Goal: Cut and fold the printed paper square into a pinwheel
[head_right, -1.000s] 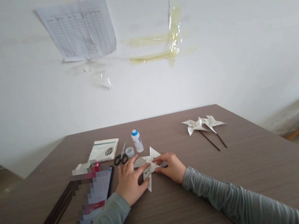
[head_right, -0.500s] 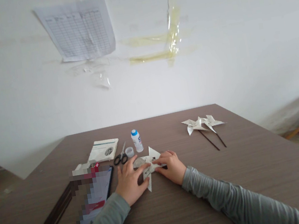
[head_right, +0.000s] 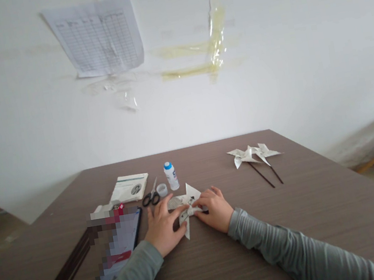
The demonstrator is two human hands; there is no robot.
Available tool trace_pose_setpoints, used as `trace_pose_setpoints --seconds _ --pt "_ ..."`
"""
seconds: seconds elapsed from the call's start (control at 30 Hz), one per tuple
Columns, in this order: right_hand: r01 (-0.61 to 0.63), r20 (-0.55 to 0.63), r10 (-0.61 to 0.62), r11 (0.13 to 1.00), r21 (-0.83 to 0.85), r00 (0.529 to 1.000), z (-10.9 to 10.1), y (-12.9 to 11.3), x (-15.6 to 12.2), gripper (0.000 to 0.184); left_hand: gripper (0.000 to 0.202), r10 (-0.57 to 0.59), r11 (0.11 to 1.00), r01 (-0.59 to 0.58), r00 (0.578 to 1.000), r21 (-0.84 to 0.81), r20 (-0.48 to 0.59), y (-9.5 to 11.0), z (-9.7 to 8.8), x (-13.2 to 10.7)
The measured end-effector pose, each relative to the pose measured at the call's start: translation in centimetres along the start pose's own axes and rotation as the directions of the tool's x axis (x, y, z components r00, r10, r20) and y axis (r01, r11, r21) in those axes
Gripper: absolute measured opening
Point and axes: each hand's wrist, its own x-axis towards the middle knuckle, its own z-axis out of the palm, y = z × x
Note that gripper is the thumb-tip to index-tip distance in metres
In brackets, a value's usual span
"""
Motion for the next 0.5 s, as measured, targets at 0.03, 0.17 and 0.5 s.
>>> trace_pose_setpoints --seconds 0.03,0.17,0.5 --pt "-0.002 0.001 0.002 1.0 -0.003 1.0 -0.04 -0.06 0.01 0.015 0.056 0.003 1.0 -0.003 1.0 0.006 0.006 0.0 0.01 0.04" --pt "-0.016 0.018 0.016 1.0 -0.014 1.0 -0.18 -0.28 0.04 0.017 0.056 -0.002 1.0 0.002 1.0 -0.003 0.019 0.06 -0.16 0.15" --pt "-0.011 -0.004 0.011 1.0 0.0 1.0 -0.07 -0.25 0.07 0.014 0.055 -0.005 1.0 0.006 1.0 -0.002 0.017 -0.04 -0.17 0.23"
